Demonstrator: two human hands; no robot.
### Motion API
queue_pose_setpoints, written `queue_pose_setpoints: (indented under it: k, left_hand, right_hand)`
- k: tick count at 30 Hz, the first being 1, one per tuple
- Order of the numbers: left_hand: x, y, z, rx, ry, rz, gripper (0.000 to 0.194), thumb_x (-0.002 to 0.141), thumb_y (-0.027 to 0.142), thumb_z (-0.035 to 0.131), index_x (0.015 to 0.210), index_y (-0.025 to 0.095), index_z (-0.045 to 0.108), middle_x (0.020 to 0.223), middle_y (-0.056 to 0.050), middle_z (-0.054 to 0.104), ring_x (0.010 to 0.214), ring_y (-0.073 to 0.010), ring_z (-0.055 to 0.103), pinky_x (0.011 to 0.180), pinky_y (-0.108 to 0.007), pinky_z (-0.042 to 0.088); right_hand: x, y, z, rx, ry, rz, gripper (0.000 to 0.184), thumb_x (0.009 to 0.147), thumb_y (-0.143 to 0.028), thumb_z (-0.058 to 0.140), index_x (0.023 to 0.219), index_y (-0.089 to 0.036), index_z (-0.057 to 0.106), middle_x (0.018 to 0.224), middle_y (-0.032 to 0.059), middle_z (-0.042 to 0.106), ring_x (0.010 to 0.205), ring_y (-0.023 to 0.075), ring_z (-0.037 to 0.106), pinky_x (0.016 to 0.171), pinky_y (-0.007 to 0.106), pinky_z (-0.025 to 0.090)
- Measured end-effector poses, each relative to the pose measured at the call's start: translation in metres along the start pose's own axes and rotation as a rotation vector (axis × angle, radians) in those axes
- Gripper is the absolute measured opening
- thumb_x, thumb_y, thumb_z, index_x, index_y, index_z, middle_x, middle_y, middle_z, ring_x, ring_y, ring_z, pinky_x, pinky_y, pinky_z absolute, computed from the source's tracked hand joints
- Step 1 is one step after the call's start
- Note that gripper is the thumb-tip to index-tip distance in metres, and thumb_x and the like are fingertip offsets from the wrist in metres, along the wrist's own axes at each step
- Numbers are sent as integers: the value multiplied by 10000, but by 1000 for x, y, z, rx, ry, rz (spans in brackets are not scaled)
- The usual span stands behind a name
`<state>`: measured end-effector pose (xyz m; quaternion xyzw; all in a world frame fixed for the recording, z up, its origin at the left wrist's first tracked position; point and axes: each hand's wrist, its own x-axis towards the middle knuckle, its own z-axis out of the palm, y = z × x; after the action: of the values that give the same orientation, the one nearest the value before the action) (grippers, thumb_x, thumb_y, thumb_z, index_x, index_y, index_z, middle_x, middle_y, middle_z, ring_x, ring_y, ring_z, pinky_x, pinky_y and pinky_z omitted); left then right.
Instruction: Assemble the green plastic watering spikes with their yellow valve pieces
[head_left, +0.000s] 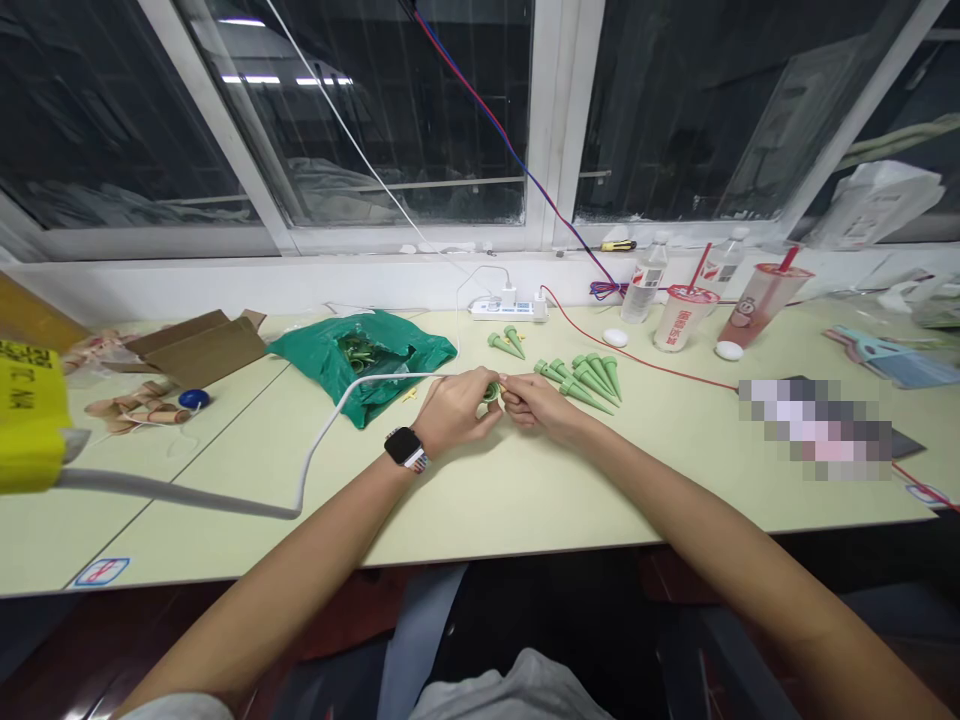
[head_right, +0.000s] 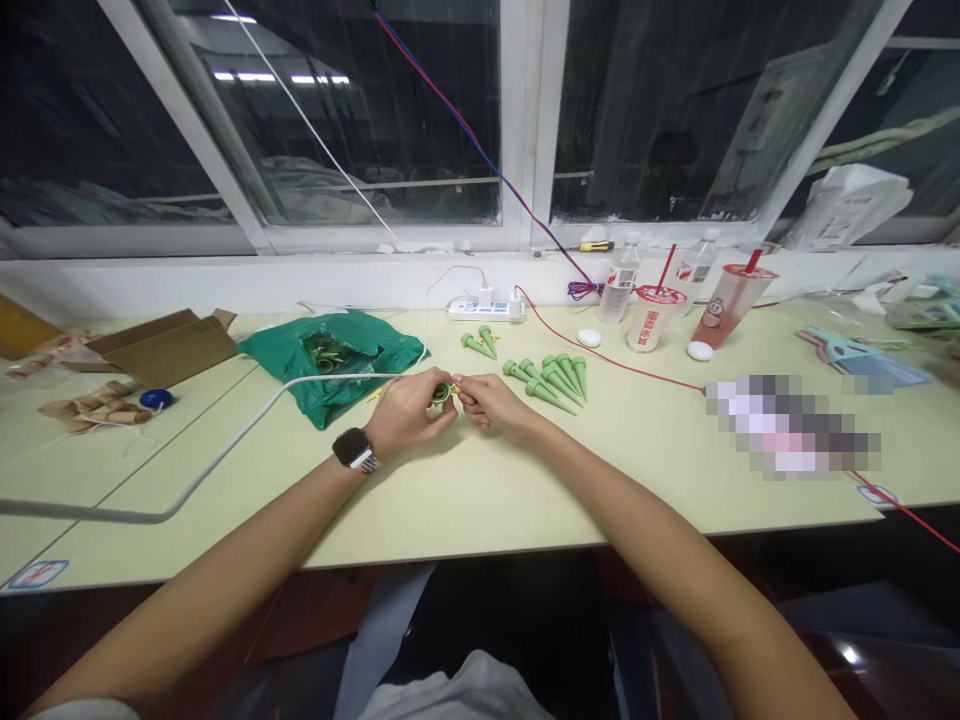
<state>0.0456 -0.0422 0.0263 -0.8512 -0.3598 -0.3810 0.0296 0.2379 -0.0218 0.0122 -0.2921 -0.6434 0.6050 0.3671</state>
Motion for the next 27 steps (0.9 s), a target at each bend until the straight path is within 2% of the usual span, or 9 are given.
queue_pose_setpoints:
  k: [2, 5, 8, 11, 13, 17, 20, 23, 27]
  left_hand:
    - [3, 4, 0, -182, 10, -149, 232, 793, 226, 654, 1015, 228, 587, 756, 19, 613, 614, -154, 551, 625, -290, 388]
    - [9, 13, 3, -758, -80, -540, 205, 781, 292, 664, 938, 228, 548, 689, 44, 538, 541, -124, 457, 552, -264, 357]
    - [14, 21, 4, -1115, -206, -745, 186, 764, 342, 621, 815, 217, 493, 662, 37, 496, 499, -104, 386, 512, -256, 343]
    - [16, 24, 3, -1143, -227, -742, 193, 762, 340, 627, 805, 211, 490, 691, 29, 506, 524, -99, 406, 517, -246, 354]
    - [15, 22, 2, -1047, -181, -668, 207, 772, 325, 658, 880, 217, 519, 730, 29, 528, 578, -113, 461, 533, -237, 374]
    - [10, 11, -3, -492, -52, -350, 248, 809, 248, 666, 1023, 231, 540, 752, 41, 549, 624, -130, 502, 595, -256, 391]
    - [6, 4, -6, -154, -32, -143, 281, 773, 204, 687, 1033, 224, 582, 733, 27, 586, 630, -150, 529, 627, -290, 372]
    - [5, 7, -5, -164, 12, -163, 284, 748, 197, 701, 1010, 224, 594, 767, 19, 605, 636, -147, 530, 636, -292, 383]
    - [8, 18, 4, -799, -66, -511, 219, 754, 230, 683, 940, 228, 567, 730, 40, 555, 582, -119, 463, 563, -253, 367]
  right_hand:
    - [-4, -2, 1, -279, 98, -164, 476, 1048, -563, 442, 704, -240, 383, 589, -63, 330, 530, 125, 330, 546, 275, 286]
    - [-10, -3, 1, -762, 206, -414, 336, 1080, -420, 417, 805, -227, 444, 738, -9, 509, 678, 158, 452, 651, 291, 314]
    - [-13, -2, -2, -967, 224, -502, 261, 1092, -336, 361, 876, -226, 458, 823, 22, 569, 718, 171, 481, 676, 304, 316]
    - [-13, -3, -1, -924, 236, -516, 270, 1086, -334, 368, 853, -227, 451, 807, 24, 574, 706, 169, 483, 674, 308, 318]
    - [-10, -3, 2, -733, 225, -473, 322, 1086, -377, 376, 809, -228, 443, 753, 8, 548, 677, 159, 474, 666, 301, 331]
    - [-2, 0, 12, -128, 153, -195, 468, 1027, -582, 454, 711, -260, 328, 586, -77, 293, 501, 116, 271, 519, 275, 249]
    - [2, 2, 16, 77, 47, -28, 552, 956, -673, 525, 691, -280, 241, 572, -109, 171, 475, 94, 140, 477, 271, 156]
    - [0, 0, 13, -104, 83, -113, 523, 1005, -649, 433, 686, -271, 262, 574, -85, 221, 493, 110, 209, 502, 278, 196]
    - [-10, -5, 3, -835, 266, -470, 383, 1081, -437, 346, 793, -216, 466, 718, 14, 519, 626, 155, 414, 605, 302, 244]
